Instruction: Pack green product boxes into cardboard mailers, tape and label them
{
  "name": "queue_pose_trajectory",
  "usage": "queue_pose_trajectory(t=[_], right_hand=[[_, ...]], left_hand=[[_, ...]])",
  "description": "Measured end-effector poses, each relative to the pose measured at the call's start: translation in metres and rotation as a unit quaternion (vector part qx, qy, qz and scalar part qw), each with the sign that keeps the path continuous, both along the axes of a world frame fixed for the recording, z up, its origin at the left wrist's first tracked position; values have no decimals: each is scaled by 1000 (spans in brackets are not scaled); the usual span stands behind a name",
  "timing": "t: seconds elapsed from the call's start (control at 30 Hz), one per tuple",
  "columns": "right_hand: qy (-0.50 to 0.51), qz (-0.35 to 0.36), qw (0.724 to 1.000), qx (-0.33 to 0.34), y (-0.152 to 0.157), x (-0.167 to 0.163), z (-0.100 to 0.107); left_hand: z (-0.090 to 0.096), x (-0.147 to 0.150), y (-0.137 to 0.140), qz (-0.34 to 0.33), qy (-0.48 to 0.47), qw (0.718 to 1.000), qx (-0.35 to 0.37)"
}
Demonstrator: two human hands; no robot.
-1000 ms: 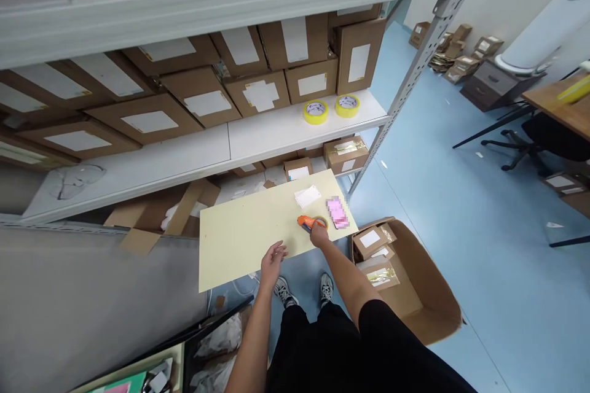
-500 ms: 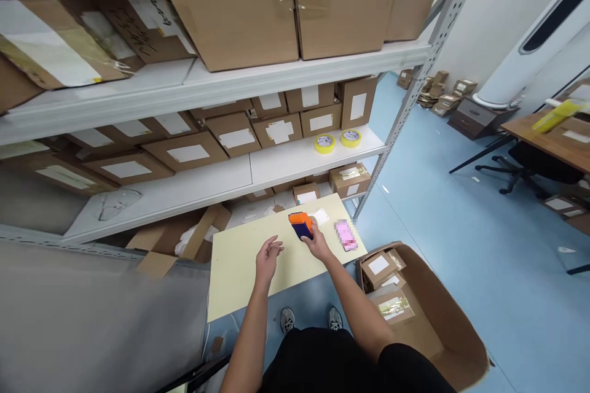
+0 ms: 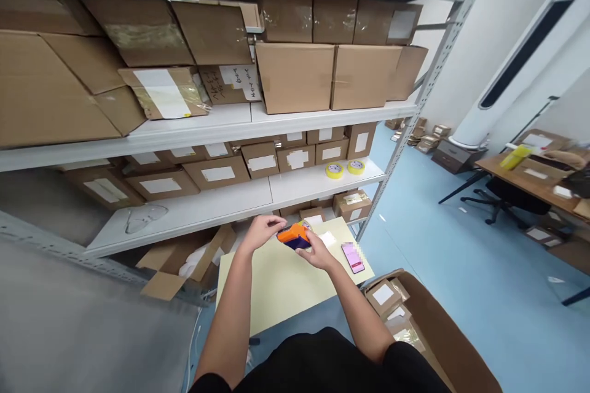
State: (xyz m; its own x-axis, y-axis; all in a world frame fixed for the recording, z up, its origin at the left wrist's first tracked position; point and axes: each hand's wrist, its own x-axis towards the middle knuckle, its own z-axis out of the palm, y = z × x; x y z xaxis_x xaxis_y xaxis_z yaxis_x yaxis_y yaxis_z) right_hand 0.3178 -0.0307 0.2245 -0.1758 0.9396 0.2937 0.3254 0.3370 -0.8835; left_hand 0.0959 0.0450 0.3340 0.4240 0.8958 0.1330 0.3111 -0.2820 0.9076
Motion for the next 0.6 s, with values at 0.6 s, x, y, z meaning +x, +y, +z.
queue_pose_trajectory(t=[0.6], right_hand=[[27, -74, 997, -20, 6, 14, 18]], left_hand=[[-12, 13, 32, -22, -58, 997, -33]])
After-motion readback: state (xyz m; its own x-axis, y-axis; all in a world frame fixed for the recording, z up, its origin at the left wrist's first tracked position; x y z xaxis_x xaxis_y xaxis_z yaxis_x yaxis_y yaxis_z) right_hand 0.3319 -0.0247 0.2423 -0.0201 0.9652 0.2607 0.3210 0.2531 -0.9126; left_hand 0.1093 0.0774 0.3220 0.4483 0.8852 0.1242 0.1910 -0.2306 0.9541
